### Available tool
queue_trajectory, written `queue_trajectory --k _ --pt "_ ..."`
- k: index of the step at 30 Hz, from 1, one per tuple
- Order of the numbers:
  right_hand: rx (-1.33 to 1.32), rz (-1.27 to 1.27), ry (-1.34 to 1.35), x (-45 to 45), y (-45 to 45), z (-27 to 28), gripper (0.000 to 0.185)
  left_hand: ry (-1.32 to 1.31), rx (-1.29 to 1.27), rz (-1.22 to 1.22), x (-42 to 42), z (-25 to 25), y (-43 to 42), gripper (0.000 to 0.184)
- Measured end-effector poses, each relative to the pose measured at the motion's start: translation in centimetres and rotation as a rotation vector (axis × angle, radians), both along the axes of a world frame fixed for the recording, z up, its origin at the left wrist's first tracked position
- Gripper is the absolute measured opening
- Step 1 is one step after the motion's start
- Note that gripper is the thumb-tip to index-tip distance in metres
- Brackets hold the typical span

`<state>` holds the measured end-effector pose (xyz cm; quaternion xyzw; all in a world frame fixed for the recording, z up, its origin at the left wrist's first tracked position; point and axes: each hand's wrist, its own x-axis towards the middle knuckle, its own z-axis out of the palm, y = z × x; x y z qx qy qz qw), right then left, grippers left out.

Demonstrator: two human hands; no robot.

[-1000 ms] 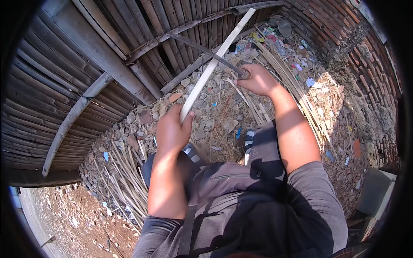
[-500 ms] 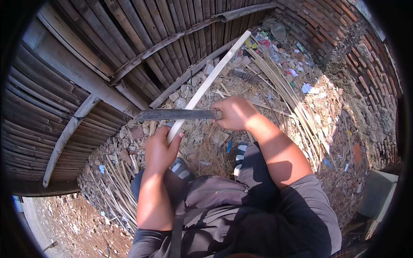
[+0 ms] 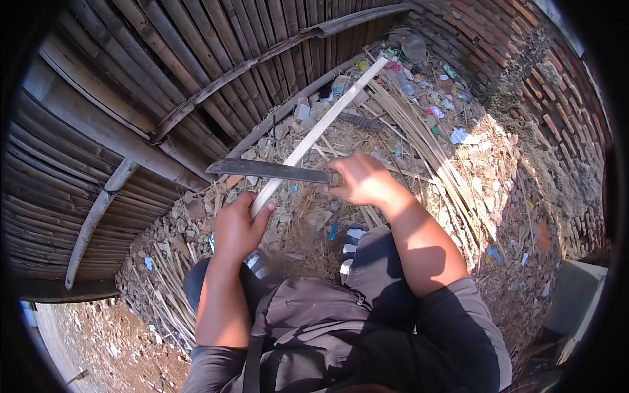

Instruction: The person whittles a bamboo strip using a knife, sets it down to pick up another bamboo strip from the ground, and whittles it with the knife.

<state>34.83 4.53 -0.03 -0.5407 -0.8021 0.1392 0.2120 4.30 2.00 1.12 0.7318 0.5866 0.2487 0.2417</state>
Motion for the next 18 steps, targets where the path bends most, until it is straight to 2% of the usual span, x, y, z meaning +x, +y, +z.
queue_trajectory --k 1,3,5,8,12,15,18 --pt "0.140 0.055 0.005 -0.2 -0.4 -0.3 0.047 0.015 -0.010 -0.012 -0.3 0.1 0.0 0.036" --pt "-0.416 -0.033 -0.049 0.7 1.1 1.8 0.045 0.035 -0.007 -0.021 -1.3 0.3 -0.3 0.036" --pt "-0.439 -0.175 0.105 3.3 2.6 0.7 0.049 0.043 0.027 -0.017 -2.7 0.8 -0.5 0.036" --pt "-0.296 -0.309 0.322 5.4 3.8 -0.6 0.050 0.031 0.030 0.017 -3.7 1.1 -0.7 0.036" --pt "-0.235 -0.311 0.067 0.9 2.3 1.3 0.050 0.012 0.119 0.049 -3.5 0.1 -1.0 0.036" --pt "-0.225 -0.037 -0.122 -3.2 0.2 2.7 0.047 0.000 0.116 0.041 -4.0 -0.4 -0.8 0.036" --pt "-0.291 -0.014 -0.075 -4.0 0.0 3.3 0.045 -0.019 0.084 0.021 -5.3 0.5 -1.2 0.037"
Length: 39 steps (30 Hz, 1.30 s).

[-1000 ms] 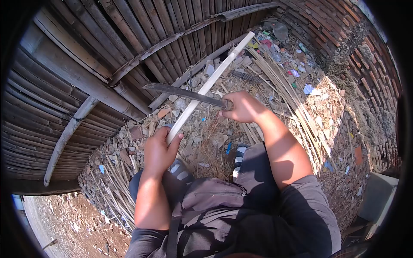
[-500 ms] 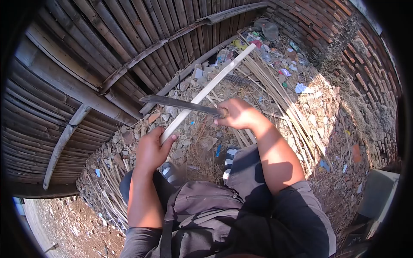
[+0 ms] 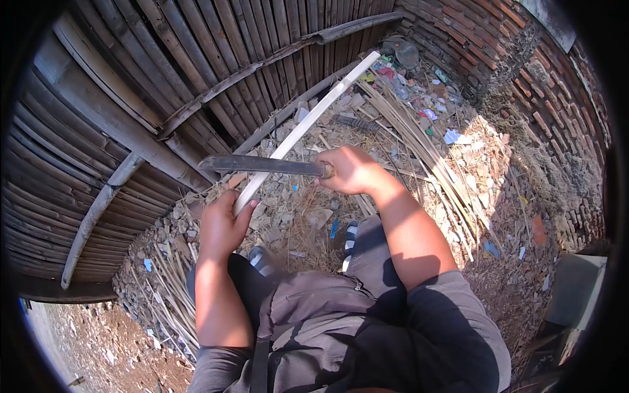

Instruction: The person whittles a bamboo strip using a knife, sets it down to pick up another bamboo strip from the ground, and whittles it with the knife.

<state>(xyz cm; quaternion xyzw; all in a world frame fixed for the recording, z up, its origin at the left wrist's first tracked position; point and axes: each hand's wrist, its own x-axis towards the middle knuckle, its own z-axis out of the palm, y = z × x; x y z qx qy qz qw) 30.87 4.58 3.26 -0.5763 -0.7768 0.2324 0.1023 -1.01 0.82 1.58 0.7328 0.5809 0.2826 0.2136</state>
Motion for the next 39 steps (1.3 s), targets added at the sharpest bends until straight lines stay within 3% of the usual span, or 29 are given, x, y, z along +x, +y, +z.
queue_trajectory --k 3,6,13,16,20,23,26,29,30,34,37,39 --pt "0.111 -0.175 0.238 5.2 4.3 -4.1 0.058 0.044 -0.013 0.042 -1.2 0.6 -0.2 0.037" --pt "0.179 -0.408 0.281 6.3 4.9 -4.2 0.061 0.100 0.010 0.027 -1.5 0.9 -0.2 0.036" --pt "0.102 0.076 -0.035 -1.5 1.4 -2.5 0.044 0.082 -0.005 -0.019 -0.5 -0.4 0.6 0.037" --pt "0.122 0.153 -0.056 -1.8 1.3 -2.1 0.041 0.063 -0.076 -0.027 -0.5 -0.7 0.5 0.039" --pt "0.119 -0.073 0.155 3.0 3.4 -3.4 0.049 0.058 -0.074 -0.049 -1.1 -0.9 0.3 0.032" --pt "0.210 -0.305 0.237 5.8 4.5 -4.6 0.059 0.028 -0.056 -0.043 -0.8 -0.8 0.4 0.038" --pt "0.148 -0.432 0.297 5.4 3.4 -2.8 0.064 0.013 -0.095 -0.058 0.2 -1.0 0.6 0.037" --pt "0.360 -0.241 0.183 4.7 3.3 -4.7 0.062 -0.073 -0.075 -0.045 0.8 -1.4 0.6 0.038" --pt "0.182 -0.225 0.181 3.5 2.8 -3.4 0.052 -0.088 -0.088 -0.040 0.9 -1.4 0.6 0.038" --pt "0.166 0.065 -0.033 -0.3 1.0 -2.3 0.038 -0.071 -0.085 -0.036 0.8 -2.3 0.7 0.039" --pt "0.130 0.137 -0.049 -1.1 0.9 -2.3 0.038 -0.012 -0.090 -0.045 0.8 -2.3 0.7 0.040" --pt "0.062 0.079 0.044 0.7 2.3 -3.0 0.049 0.013 -0.115 -0.049 0.7 -2.0 0.6 0.041"
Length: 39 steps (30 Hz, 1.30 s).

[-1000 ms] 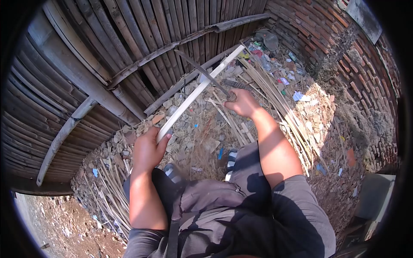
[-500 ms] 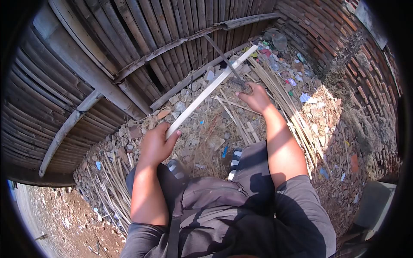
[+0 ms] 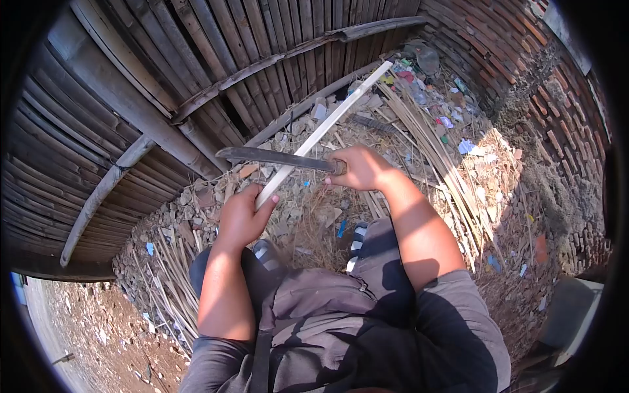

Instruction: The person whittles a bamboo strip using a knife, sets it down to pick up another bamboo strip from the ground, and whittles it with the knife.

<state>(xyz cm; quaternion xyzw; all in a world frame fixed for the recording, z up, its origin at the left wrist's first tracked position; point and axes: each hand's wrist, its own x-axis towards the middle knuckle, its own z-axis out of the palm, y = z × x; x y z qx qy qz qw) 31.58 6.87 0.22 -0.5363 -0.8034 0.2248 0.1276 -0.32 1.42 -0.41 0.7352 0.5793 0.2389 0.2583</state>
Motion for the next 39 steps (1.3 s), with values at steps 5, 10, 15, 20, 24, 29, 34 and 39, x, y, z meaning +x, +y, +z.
queue_trajectory --k 5,10,15,20,24,29,34,39 --pt "0.088 -0.380 0.206 4.4 1.8 -1.5 0.058 0.016 0.004 -0.013 -0.5 0.4 0.2 0.042" --pt "0.058 -0.333 0.113 3.8 1.4 -1.0 0.051 0.053 0.023 -0.008 0.1 0.3 0.2 0.043" --pt "0.055 -0.016 -0.047 -1.1 -0.4 0.5 0.044 0.064 0.011 0.013 0.0 0.5 0.1 0.044" --pt "-0.060 -0.017 -0.011 -0.7 -0.2 1.3 0.049 0.022 -0.014 -0.006 -0.5 0.5 -0.1 0.043" --pt "0.085 -0.219 0.163 4.0 1.5 -0.7 0.055 0.010 -0.009 -0.002 -0.5 0.9 0.0 0.042" --pt "0.045 -0.351 0.103 5.0 1.4 -0.8 0.054 -0.003 0.002 -0.019 -0.3 0.2 0.1 0.043" --pt "-0.051 -0.171 -0.058 0.8 0.2 1.3 0.052 0.021 -0.019 -0.013 -0.3 0.2 0.0 0.045" --pt "-0.104 -0.018 -0.115 -1.2 -0.6 1.8 0.052 0.014 -0.035 -0.007 -0.4 0.0 0.0 0.047"
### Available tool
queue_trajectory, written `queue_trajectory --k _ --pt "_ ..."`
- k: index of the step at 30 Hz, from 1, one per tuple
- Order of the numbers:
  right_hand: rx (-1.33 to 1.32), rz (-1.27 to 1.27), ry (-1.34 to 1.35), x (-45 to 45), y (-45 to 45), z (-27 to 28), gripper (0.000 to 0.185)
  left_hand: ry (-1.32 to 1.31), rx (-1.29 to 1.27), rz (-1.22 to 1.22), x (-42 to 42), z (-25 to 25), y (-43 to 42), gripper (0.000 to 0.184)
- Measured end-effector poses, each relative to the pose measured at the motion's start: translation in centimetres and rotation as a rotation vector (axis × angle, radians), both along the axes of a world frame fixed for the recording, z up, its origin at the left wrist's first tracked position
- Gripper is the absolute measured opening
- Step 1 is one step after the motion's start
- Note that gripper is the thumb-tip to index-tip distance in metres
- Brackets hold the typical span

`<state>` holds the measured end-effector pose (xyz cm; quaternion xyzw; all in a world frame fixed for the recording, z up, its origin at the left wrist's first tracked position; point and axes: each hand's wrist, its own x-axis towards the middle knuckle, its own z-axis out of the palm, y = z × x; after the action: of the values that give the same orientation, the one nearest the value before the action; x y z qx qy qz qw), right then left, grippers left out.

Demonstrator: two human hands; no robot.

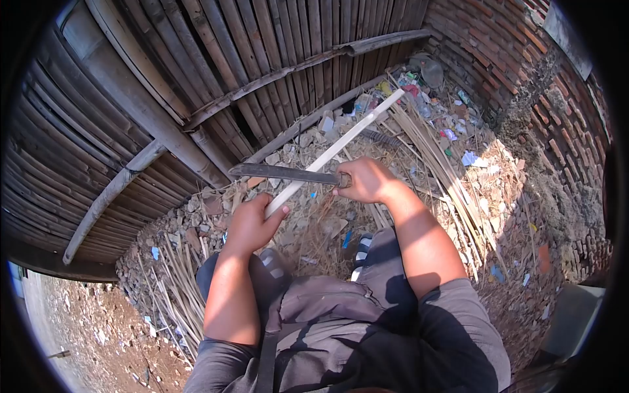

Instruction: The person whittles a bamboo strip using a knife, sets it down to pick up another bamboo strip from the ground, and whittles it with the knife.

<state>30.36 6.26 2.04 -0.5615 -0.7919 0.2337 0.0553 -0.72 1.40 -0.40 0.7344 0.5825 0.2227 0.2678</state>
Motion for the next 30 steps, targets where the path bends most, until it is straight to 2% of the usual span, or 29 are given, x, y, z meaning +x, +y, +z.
queue_trajectory --k 3,8,11,14,18,21,24,26,28,30 --pt "0.065 -0.040 0.176 2.5 1.4 -2.1 0.055 0.003 0.012 -0.018 0.0 0.3 0.0 0.047" --pt "0.141 -0.359 0.227 6.7 2.7 -3.3 0.065 0.016 0.009 -0.007 -0.2 0.5 0.1 0.048" --pt "0.126 -0.345 0.129 6.2 2.2 -2.4 0.062 0.038 0.013 -0.019 -0.1 0.4 0.0 0.048" --pt "0.066 -0.221 0.056 4.1 1.5 -0.5 0.056 0.042 0.014 -0.014 0.0 0.4 0.1 0.049" --pt "0.093 -0.013 0.046 1.2 0.6 -1.4 0.047 0.042 -0.005 -0.004 0.2 0.5 0.0 0.049" --pt "0.025 0.035 -0.015 -0.1 0.0 -0.4 0.046 0.048 -0.032 -0.009 0.1 0.7 0.0 0.050" --pt "0.014 0.043 0.128 1.7 1.1 -1.8 0.053 0.036 -0.003 -0.025 0.2 0.4 -0.1 0.051" --pt "0.087 -0.053 0.176 3.9 2.3 -3.7 0.059 0.067 0.008 -0.030 0.1 0.3 0.1 0.046" --pt "0.110 -0.159 0.196 5.3 2.6 -3.3 0.067 0.082 0.006 -0.026 0.0 0.3 0.2 0.044" --pt "0.083 -0.221 0.212 5.7 2.6 -3.3 0.065 0.084 -0.015 -0.022 -0.1 0.3 0.1 0.044"
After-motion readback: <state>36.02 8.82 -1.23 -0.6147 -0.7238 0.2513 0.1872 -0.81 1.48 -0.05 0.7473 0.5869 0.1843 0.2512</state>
